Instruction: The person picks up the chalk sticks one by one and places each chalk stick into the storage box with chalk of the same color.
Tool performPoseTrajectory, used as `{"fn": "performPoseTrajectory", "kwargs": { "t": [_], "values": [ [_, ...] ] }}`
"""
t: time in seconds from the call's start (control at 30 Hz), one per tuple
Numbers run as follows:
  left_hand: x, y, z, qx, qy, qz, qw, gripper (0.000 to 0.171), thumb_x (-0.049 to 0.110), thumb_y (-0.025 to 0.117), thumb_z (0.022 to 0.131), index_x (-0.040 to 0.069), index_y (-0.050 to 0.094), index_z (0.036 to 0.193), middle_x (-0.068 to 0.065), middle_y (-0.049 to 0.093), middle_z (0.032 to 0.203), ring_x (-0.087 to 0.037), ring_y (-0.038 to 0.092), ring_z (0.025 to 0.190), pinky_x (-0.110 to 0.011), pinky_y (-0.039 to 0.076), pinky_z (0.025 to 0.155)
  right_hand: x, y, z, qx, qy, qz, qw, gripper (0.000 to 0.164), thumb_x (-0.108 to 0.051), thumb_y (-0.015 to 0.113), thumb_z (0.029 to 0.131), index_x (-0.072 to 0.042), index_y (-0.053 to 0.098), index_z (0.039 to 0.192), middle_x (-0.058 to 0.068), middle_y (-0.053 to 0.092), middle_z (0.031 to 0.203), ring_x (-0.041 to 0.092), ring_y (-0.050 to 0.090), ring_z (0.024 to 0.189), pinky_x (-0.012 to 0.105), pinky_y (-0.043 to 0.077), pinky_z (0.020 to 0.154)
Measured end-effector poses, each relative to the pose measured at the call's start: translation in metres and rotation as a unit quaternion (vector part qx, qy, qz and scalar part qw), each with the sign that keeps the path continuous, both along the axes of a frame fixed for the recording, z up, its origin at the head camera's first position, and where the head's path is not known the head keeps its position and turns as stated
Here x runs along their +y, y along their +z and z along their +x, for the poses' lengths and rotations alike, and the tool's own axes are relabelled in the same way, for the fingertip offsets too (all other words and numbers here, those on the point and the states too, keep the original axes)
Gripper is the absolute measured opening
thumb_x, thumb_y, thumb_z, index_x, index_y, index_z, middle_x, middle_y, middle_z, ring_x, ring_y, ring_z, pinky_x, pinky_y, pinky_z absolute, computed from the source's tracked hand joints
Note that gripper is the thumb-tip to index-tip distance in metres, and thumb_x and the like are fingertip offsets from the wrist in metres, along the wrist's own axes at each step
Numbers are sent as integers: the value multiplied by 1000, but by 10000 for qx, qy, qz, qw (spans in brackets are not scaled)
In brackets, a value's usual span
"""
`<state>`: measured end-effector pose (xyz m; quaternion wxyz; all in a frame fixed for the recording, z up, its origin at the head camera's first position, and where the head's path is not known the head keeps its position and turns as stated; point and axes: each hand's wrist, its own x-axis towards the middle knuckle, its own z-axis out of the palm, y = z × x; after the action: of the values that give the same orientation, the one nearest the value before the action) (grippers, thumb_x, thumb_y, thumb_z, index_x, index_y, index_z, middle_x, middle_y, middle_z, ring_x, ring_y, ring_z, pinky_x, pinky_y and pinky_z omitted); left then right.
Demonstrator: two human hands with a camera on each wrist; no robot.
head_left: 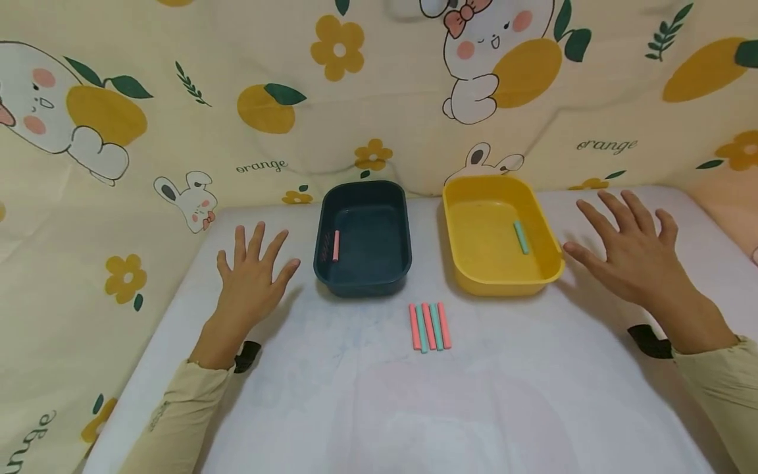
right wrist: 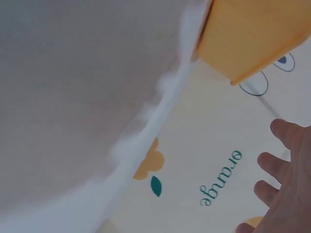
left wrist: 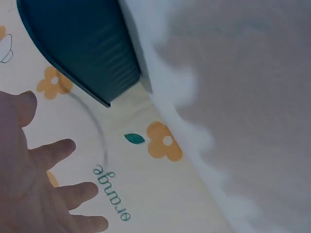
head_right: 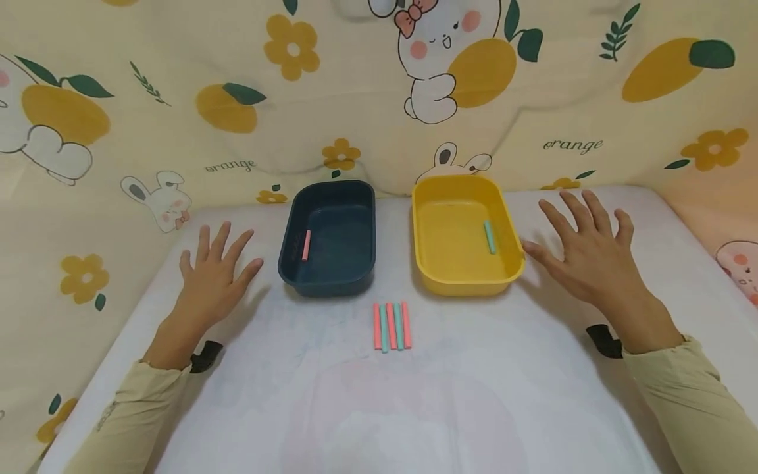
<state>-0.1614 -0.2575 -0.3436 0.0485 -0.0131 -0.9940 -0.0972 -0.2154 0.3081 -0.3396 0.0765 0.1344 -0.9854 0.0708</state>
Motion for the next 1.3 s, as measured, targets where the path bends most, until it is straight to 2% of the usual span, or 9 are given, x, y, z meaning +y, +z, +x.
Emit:
{"fn": "performPoseTrajectory", "kwargs": {
  "t": [0.2, 0.4, 0.57, 0.67, 0.8, 1.03, 1.17, 1.3],
  "values": [
    [11, -1, -1, -23, -233, 178, 9996, 69, 61, 34, 102, 25, 22, 159, -15, 6, 168, -42, -7, 154, -75, 4, 115, -1, 6, 2, 136, 188, -56, 9997, 77, -58, 41, 101, -24, 9, 161, 15, 2, 168, 38, -11, 154, 74, 2, 109],
    [15, -6, 3, -4, -517, 407, 9978, 66, 52, 41, 103, 19, 25, 158, -20, 15, 166, -46, 2, 153, -72, 15, 116, -14, 8, 7, 284, 531, -245, 9979, 76, -58, 44, 100, -24, 14, 161, 15, 10, 167, 38, -3, 155, 73, 8, 109],
    [22, -4, 3, 103, -715, 664, 9952, 65, 50, 43, 103, 17, 26, 157, -21, 20, 164, -47, 8, 153, -71, 12, 117, -25, 12, 13, 302, 908, -309, 9949, 74, -54, 48, 100, -26, 15, 161, 14, 15, 166, 37, 4, 154, 70, 12, 108],
    [27, -4, 4, -16, -779, 847, 9934, 64, 48, 45, 104, 18, 26, 157, -21, 23, 163, -47, 11, 152, -71, 9, 117, -30, 16, 18, 251, 1038, -292, 9939, 74, -52, 49, 100, -26, 15, 161, 14, 19, 165, 38, 8, 153, 70, 13, 109],
    [31, -7, 5, -290, -834, 1149, 9894, 66, 47, 45, 104, 18, 23, 158, -22, 27, 162, -47, 17, 151, -68, 13, 120, -36, 18, 26, 240, 1121, -350, 9928, 74, -50, 52, 99, -27, 17, 160, 14, 22, 164, 37, 10, 153, 70, 13, 110],
    [31, -8, 1, -835, -835, 2092, 9707, 78, 53, 44, 103, 16, 8, 161, -15, 21, 166, -39, 27, 150, -58, 28, 120, -52, 23, 33, 157, 1317, -535, 9897, 76, -50, 59, 96, -29, 22, 159, 12, 27, 162, 39, 17, 151, 68, 17, 109],
    [33, -9, -3, -992, -862, 2596, 9567, 79, 46, 47, 103, 17, 3, 161, -16, 21, 166, -42, 33, 147, -56, 35, 117, -58, 24, 35, 81, 1391, -509, 9889, 78, -51, 62, 94, -31, 23, 159, 12, 29, 161, 40, 20, 149, 67, 19, 109],
    [37, -8, -6, -1340, -792, 3048, 9396, 82, 42, 49, 104, 23, -6, 161, -21, 19, 165, -45, 34, 145, -58, 34, 116, -60, 23, 37, 90, 1419, -423, 9889, 79, -52, 62, 93, -30, 23, 159, 13, 30, 160, 41, 22, 148, 67, 20, 109]
  ]
}}
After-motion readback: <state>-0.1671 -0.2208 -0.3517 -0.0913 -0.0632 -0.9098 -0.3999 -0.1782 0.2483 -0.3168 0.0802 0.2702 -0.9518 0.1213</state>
